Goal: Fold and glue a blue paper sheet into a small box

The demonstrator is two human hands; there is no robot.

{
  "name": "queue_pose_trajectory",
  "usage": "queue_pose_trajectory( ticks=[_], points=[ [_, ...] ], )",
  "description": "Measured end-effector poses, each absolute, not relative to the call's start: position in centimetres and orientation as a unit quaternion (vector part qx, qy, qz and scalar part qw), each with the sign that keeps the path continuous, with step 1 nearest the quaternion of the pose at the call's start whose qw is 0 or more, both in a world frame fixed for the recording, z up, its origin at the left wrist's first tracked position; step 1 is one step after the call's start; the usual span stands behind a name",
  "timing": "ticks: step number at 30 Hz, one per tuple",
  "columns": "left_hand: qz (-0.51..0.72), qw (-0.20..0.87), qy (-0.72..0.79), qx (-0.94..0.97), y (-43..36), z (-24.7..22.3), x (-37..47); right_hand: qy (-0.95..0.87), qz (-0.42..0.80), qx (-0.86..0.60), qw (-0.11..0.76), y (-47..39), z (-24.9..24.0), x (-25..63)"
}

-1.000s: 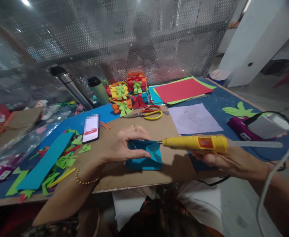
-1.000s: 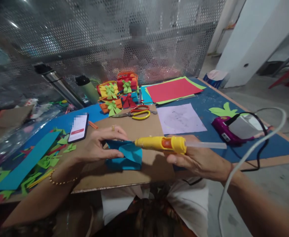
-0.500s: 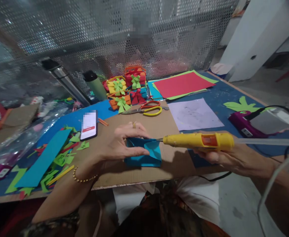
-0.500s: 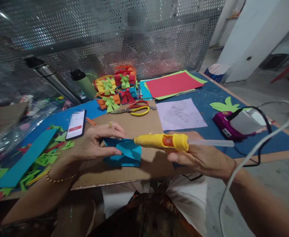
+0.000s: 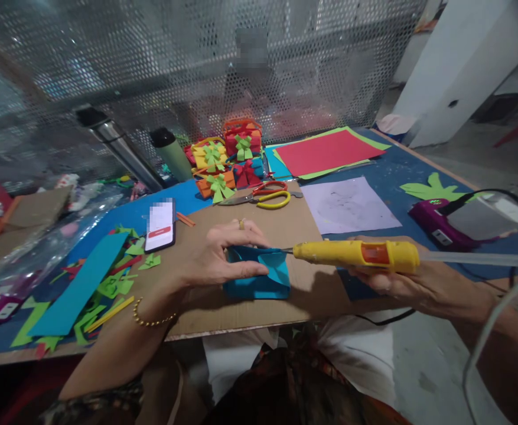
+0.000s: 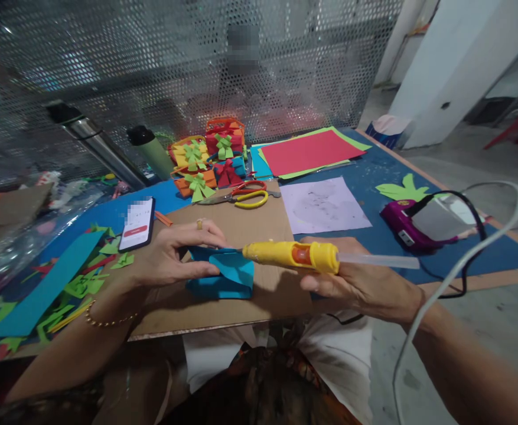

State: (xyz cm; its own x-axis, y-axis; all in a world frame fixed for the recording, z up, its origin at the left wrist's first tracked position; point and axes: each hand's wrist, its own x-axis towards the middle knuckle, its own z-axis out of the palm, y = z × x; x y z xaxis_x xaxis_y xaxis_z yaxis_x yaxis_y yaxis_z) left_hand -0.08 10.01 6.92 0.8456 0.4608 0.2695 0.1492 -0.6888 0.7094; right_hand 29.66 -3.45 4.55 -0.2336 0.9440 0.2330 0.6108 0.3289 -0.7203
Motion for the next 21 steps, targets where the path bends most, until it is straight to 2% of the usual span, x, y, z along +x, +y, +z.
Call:
queue_pose_trajectory(
  ticks=[3, 9, 14, 21],
  points=[
    [0.220, 0.361, 0.182, 0.888, 10.0, 6.9, -0.1, -0.731, 0.307, -0.508, 0.337, -3.6, 4.5, 29.7],
    [0.225, 0.375, 0.185, 0.880, 10.0, 6.9, 0.1, -0.666, 0.360, -0.482, 0.441, -3.9, 3.2, 29.5],
    [0.249, 0.408, 0.194, 0.857, 10.0, 6.4, 0.3, -0.607, 0.326, -0.521, 0.504, -2.1, 3.1, 27.2],
    [0.258, 0.488, 0.242, 0.798, 9.7, 5.9, 0.6, -0.629, 0.315, -0.497, 0.509, 1.4, 3.1, 22.9]
  ],
)
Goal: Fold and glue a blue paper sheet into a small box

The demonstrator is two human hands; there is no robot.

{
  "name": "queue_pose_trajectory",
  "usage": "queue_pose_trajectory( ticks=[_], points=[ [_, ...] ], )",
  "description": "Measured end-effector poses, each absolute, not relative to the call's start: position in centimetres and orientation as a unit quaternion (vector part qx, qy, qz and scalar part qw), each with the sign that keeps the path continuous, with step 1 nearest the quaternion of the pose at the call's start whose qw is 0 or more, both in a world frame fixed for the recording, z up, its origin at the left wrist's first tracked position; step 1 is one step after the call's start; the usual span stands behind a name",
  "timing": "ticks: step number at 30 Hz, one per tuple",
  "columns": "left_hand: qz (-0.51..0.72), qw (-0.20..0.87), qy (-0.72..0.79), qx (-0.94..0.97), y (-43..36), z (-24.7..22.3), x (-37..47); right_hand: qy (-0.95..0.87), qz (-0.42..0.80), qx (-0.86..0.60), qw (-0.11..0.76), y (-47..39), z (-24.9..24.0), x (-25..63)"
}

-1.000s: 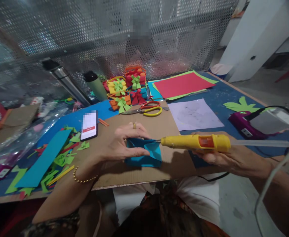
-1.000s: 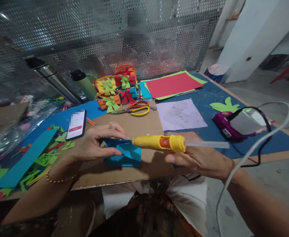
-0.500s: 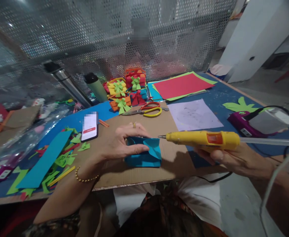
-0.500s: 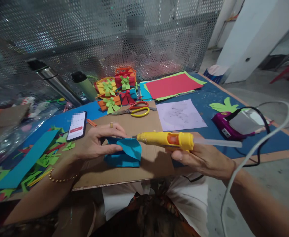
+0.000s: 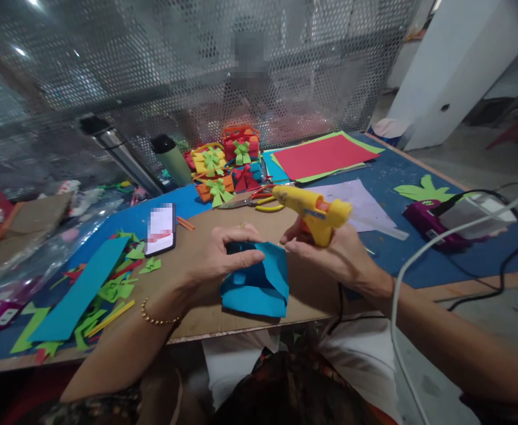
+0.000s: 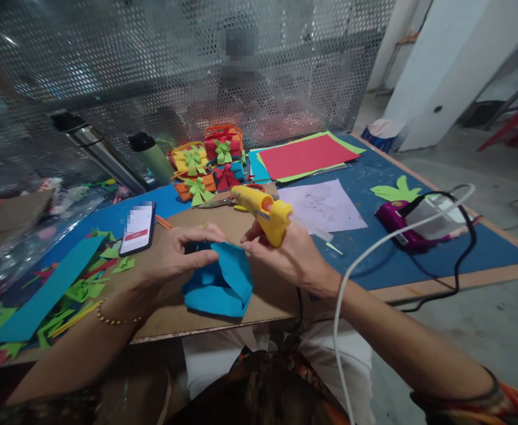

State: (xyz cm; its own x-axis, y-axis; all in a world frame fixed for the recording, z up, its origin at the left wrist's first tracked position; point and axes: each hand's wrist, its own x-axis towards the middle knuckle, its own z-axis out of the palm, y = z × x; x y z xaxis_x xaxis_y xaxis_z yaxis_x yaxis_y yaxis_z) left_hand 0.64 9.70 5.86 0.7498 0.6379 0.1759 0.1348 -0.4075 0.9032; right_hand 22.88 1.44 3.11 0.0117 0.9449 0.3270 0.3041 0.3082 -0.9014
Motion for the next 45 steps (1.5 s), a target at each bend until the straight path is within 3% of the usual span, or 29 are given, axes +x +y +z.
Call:
queue_pose_trajectory(
  ticks=[14, 19, 29, 37, 45],
  points=[
    [0.252, 0.484, 0.321, 0.774, 8.3, 5.6, 1.6, -0.638, 0.317, -0.493, 0.499, 1.8, 2.0, 21.3],
    [0.247, 0.531, 0.375, 0.719, 7.9, 5.0, 1.8, -0.652, 0.310, -0.483, 0.495, 1.8, 2.0, 21.3],
    [0.268, 0.560, 0.348, 0.702, 7.5, 4.1, 2.0, -0.647, 0.292, -0.501, 0.494, 2.4, 0.8, 21.4],
    [0.338, 0.729, 0.303, 0.513, 9.4, 3.3, 2.6, -0.578, 0.295, -0.536, 0.540, 2.7, 0.5, 22.0],
    [0.291, 0.762, 0.316, 0.484, 8.8, 4.1, 2.6, -0.469, 0.357, -0.554, 0.587, 3.0, 0.9, 22.7]
  ],
)
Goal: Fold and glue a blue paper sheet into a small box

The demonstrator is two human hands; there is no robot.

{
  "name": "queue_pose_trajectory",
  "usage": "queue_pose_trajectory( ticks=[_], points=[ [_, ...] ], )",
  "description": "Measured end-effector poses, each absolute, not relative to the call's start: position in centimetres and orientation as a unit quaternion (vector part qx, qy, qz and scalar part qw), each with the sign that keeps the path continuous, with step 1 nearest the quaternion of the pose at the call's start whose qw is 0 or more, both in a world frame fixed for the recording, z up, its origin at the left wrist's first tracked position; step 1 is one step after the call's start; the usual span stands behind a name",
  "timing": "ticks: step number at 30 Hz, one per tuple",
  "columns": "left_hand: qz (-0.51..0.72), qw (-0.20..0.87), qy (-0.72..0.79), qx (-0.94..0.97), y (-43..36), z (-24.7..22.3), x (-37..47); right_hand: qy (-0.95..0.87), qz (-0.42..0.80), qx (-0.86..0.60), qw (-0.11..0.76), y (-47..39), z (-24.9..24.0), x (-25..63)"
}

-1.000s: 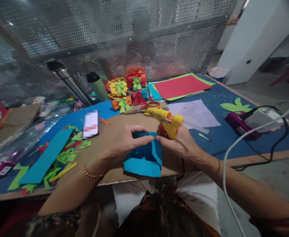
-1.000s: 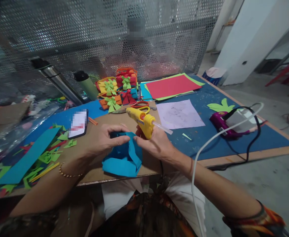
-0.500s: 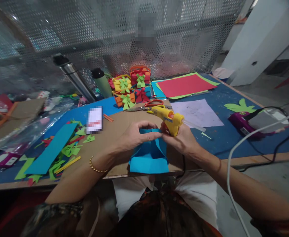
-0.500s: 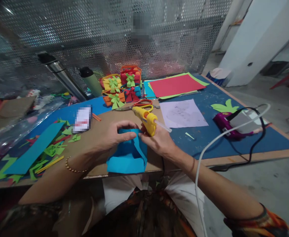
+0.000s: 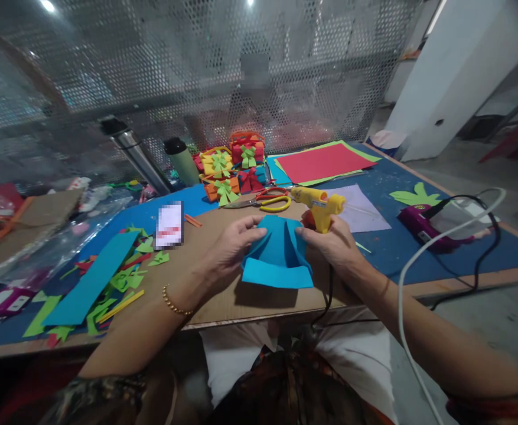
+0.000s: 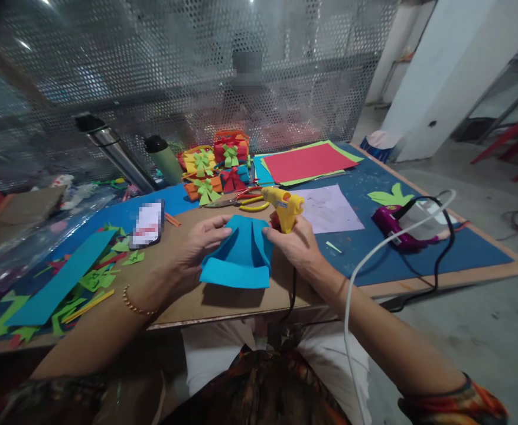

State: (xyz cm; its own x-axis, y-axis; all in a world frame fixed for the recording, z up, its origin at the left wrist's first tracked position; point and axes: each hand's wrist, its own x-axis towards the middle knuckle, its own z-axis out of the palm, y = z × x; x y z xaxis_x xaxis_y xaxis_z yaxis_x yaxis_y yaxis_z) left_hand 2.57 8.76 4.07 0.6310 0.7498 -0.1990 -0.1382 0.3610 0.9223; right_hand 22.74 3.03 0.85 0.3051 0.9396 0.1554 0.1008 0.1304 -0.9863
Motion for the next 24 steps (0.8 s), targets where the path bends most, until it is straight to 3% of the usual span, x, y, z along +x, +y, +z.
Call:
queue_pose_trajectory(
  ticks=[12, 20, 24],
  points=[
    [0.309, 0.658, 0.367, 0.580, 8.0, 2.4, 2.7, -0.485, 0.378, -0.576, 0.538, 1.3, 1.6, 22.6],
    [0.172, 0.541, 0.420, 0.708, 9.3, 2.3, 1.2, -0.588, 0.269, -0.624, 0.439, 3.1, 0.2, 23.5],
    [0.091, 0.393, 0.451, 0.796, 10.5, 2.3, 0.4, -0.589, 0.263, -0.626, 0.438, 3.0, 1.5, 23.5]
  ],
)
